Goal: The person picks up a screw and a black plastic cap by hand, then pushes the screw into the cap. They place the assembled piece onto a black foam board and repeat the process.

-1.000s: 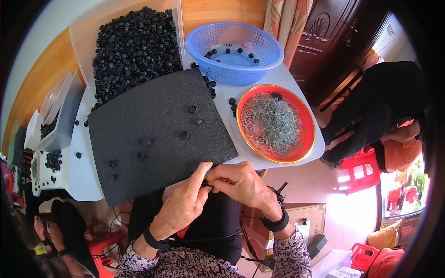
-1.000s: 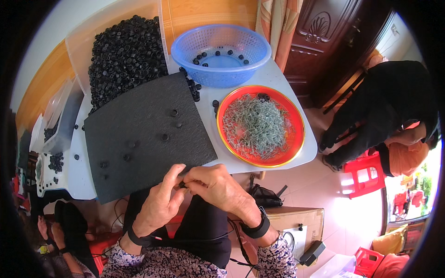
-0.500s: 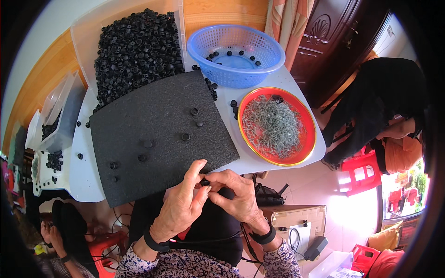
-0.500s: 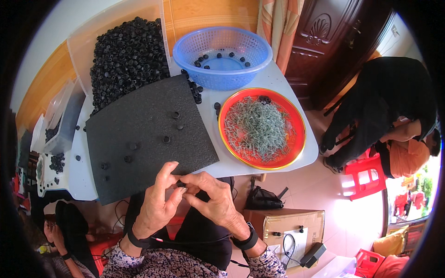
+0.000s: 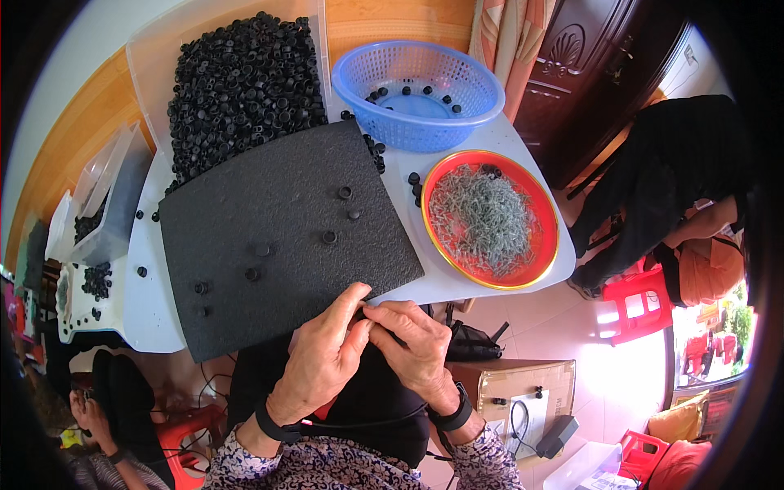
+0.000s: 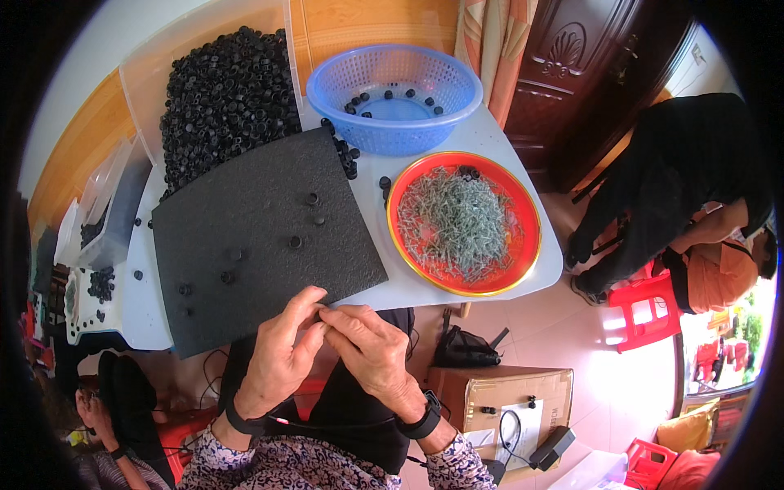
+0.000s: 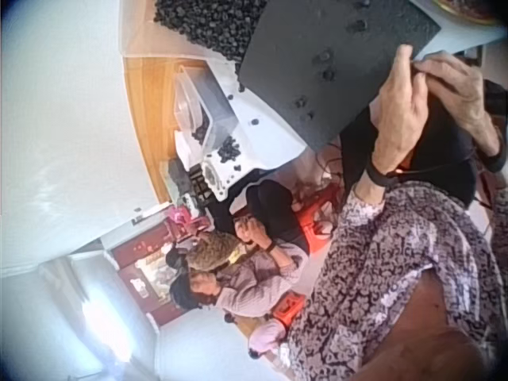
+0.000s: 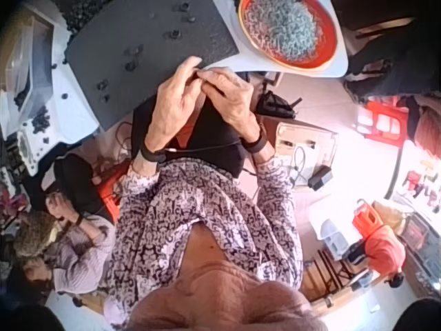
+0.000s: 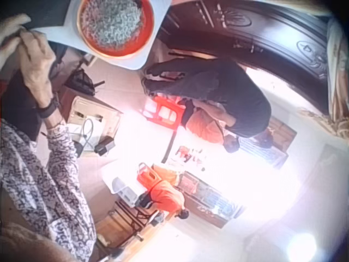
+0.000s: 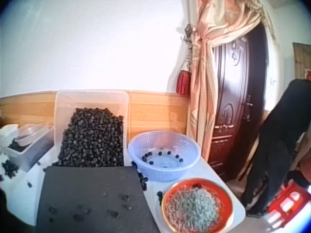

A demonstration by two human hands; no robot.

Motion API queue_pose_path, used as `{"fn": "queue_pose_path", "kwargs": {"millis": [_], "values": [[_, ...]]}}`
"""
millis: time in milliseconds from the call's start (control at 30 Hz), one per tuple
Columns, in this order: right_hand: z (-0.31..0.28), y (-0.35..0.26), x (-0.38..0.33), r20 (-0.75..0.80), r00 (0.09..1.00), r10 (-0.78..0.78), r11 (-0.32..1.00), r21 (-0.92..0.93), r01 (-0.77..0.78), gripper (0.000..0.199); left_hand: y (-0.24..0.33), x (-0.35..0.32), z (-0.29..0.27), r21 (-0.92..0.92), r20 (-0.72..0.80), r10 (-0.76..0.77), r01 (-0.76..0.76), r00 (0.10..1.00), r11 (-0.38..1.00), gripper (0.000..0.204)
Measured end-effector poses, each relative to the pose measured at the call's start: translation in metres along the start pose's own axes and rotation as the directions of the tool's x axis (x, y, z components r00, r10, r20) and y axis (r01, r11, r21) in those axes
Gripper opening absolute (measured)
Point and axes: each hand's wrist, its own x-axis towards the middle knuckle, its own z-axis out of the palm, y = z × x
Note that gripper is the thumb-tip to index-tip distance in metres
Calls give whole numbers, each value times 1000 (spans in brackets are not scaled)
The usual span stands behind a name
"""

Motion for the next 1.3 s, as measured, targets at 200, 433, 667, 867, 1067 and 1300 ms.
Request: {"fn": "queue_pose_path", "kwargs": {"millis": [200,433,667,867,1067,1300], "values": [[-5,6,1,91,992,86,992,84,-94,27,5,-2,1,-51,7,-139,139,990,989,49],[-13,6,1,201,942,268,878,352,-325,25,9,-1,1,-14,4,-53,53,999,999,49],[-12,6,-5,145,963,229,912,315,-264,27,8,-2,8,12,-64,22,-21,998,1000,35],[-6,4,-7,106,977,185,954,218,-204,34,8,-2,9,-61,-55,-71,68,996,996,30],[-3,6,-7,72,990,120,986,106,-127,34,5,-3,11,-192,-43,-128,117,991,974,37],[-4,7,-5,71,990,118,987,105,-125,32,4,-3,9,-103,-21,-133,130,991,986,31]]}}
